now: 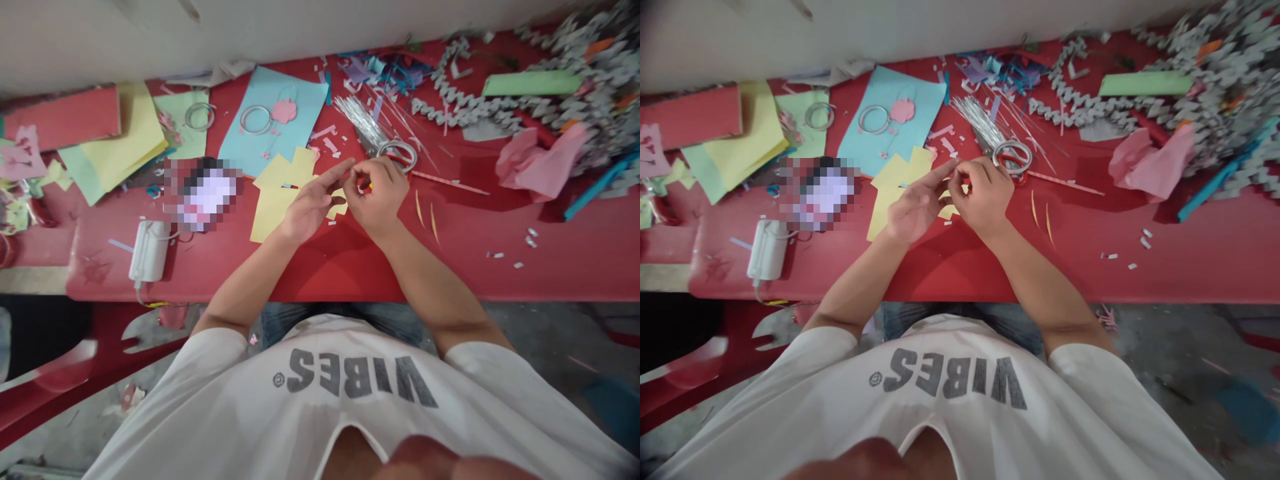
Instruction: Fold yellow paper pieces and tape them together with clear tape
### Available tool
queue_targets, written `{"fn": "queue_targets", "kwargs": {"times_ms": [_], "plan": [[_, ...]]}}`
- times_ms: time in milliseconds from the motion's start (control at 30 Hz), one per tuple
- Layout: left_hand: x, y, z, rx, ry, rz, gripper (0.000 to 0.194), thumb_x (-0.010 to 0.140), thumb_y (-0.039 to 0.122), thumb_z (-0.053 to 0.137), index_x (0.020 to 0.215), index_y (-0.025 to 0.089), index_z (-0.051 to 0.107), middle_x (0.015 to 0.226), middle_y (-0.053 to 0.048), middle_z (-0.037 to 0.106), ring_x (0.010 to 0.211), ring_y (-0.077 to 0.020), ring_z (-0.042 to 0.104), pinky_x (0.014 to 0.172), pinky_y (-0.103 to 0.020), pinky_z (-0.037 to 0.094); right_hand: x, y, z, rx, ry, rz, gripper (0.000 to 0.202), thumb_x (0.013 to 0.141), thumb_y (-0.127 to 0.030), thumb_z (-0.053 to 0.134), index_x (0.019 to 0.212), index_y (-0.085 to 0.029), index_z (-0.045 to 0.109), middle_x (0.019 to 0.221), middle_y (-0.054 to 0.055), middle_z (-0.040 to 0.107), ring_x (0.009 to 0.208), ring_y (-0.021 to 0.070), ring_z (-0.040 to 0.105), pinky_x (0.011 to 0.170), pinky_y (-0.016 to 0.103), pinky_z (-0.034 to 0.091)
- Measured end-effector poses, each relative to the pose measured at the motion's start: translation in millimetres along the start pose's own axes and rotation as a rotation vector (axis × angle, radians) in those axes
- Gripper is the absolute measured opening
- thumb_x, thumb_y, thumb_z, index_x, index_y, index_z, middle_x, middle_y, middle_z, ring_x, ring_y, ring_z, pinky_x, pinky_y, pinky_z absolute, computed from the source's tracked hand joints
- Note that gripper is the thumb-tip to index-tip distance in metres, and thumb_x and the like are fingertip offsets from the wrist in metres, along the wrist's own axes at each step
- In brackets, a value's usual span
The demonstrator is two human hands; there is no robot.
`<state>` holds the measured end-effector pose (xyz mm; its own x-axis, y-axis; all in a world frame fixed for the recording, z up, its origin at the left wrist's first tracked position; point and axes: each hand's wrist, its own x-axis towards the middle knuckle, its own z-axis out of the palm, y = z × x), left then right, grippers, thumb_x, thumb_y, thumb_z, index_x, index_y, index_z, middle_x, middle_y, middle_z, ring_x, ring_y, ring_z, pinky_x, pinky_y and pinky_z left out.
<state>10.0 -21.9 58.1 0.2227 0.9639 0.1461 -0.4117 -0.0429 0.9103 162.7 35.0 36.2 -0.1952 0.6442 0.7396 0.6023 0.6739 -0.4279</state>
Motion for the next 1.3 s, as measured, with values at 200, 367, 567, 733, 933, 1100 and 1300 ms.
{"fn": "queue_targets", "kwargs": {"times_ms": [200,367,567,733,933,1100,1300], "plan": [[1,0,-8.6,0.022,0.019,-0.002,0.077,0.074,0.066,0.072,0.139,0.027,0.062,0.148,-0.01,0.06,0.146,-0.043,0.044,0.105,-0.051,0.049,0,2,-1,0.042,-0.036,0.045,0.01,0.097,-0.026,0.048,0.09,-0.023,0.054,0.084,0.003,0.06,0.073,0.0194,0.061,0.078,0.039,0.049],[1,1,-11.6,0.02,0.041,-0.01,0.075,0.075,0.065,0.07,0.139,0.026,0.062,0.152,-0.011,0.056,0.147,-0.0429,0.042,0.106,-0.051,0.048,1,3,-3,0.022,-0.09,-0.001,0.012,0.1,-0.031,0.05,0.094,-0.023,0.056,0.085,0.003,0.063,0.072,0.0187,0.06,0.079,0.039,0.048],[1,-2,-7.7,0.034,-0.005,0.009,0.078,0.075,0.067,0.072,0.141,0.027,0.06,0.151,-0.01,0.057,0.146,-0.0433,0.044,0.106,-0.051,0.049,-1,1,-1,0.024,-0.064,-0.029,0.011,0.1,-0.029,0.051,0.097,-0.022,0.06,0.089,0.004,0.066,0.073,0.0195,0.062,0.079,0.039,0.047],[3,-10,-11.2,0.083,-0.018,0.03,0.084,0.07,0.067,0.078,0.142,0.028,0.06,0.157,-0.008,0.051,0.146,-0.0448,0.044,0.104,-0.05,0.051,1,1,0,0.032,-0.016,-0.025,0.008,0.096,-0.025,0.05,0.089,-0.024,0.054,0.079,0.001,0.06,0.072,0.019,0.06,0.075,0.036,0.047],[3,-11,-13.7,0.108,-0.012,0.041,0.08,0.07,0.067,0.078,0.139,0.03,0.064,0.16,-0.007,0.048,0.146,-0.0448,0.043,0.1,-0.047,0.053,0,4,1,0.059,-0.046,0.013,0.002,0.092,-0.024,0.049,0.09,-0.024,0.047,0.079,0.0,0.055,0.072,0.0189,0.059,0.074,0.036,0.048],[3,-8,-13.7,0.111,-0.014,0.049,0.078,0.07,0.069,0.078,0.136,0.029,0.066,0.157,-0.007,0.052,0.146,-0.0456,0.044,0.099,-0.048,0.053,-1,5,0,0.048,-0.053,0.044,0.004,0.089,-0.024,0.05,0.09,-0.024,0.046,0.08,0.001,0.052,0.076,0.0206,0.06,0.076,0.039,0.049],[3,-5,-14.8,0.111,-0.048,0.016,0.075,0.073,0.062,0.077,0.138,0.028,0.065,0.155,-0.006,0.055,0.142,-0.0427,0.049,0.099,-0.046,0.054,-1,5,-1,0.022,-0.082,0.063,0.005,0.088,-0.025,0.049,0.092,-0.024,0.046,0.085,0.003,0.053,0.08,0.0219,0.06,0.078,0.04,0.049]]}}
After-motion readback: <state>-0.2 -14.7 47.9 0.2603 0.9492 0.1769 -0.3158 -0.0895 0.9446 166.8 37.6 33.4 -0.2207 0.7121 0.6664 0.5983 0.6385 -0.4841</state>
